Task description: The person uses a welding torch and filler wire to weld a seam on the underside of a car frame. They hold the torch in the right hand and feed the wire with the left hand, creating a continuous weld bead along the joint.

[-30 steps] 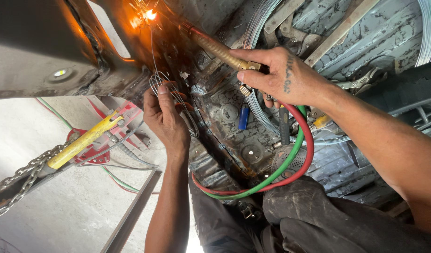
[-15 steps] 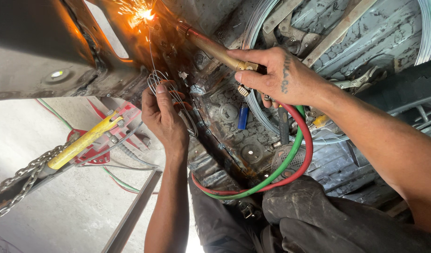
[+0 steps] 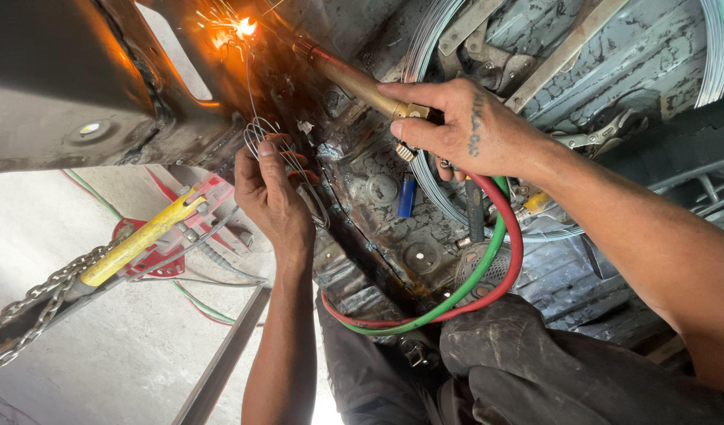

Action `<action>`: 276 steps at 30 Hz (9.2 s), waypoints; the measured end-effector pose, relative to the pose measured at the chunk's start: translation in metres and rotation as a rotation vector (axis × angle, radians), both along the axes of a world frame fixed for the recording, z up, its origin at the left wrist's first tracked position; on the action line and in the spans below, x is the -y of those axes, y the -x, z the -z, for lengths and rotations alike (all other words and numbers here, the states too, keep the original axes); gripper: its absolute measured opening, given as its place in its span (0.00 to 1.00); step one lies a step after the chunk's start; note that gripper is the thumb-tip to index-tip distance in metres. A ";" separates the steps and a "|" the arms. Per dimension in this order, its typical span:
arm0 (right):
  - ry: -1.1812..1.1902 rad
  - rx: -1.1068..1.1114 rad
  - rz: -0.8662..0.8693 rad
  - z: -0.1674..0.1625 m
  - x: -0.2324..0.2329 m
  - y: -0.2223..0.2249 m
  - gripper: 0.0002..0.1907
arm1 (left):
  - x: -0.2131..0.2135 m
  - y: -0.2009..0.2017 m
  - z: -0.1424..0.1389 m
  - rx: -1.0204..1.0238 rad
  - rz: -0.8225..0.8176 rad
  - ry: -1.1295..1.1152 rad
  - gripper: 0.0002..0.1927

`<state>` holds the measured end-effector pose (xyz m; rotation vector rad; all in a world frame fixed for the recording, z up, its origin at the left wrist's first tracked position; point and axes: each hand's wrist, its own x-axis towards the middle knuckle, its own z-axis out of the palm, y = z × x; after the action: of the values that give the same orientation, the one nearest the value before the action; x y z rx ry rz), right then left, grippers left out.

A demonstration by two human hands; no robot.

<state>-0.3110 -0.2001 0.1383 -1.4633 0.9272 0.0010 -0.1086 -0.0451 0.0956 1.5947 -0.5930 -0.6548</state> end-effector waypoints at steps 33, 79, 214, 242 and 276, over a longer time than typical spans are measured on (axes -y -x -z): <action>0.015 0.006 -0.003 0.003 0.001 0.001 0.31 | 0.000 0.001 0.001 0.074 0.000 -0.041 0.18; -0.011 0.037 0.016 0.003 0.002 0.003 0.30 | 0.014 -0.004 -0.004 -0.035 0.007 -0.028 0.16; 0.014 0.032 0.007 0.006 0.003 0.005 0.30 | 0.018 -0.009 0.002 -0.013 0.015 -0.052 0.18; -0.008 0.014 0.007 0.005 0.003 0.007 0.30 | 0.016 -0.012 0.006 -0.065 0.022 -0.027 0.18; -0.001 0.028 0.005 0.004 0.004 0.002 0.30 | 0.017 -0.013 0.002 -0.048 0.024 -0.039 0.17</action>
<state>-0.3135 -0.2036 0.1344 -1.4563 0.9083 -0.0223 -0.0953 -0.0625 0.0933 1.6056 -0.5684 -0.7243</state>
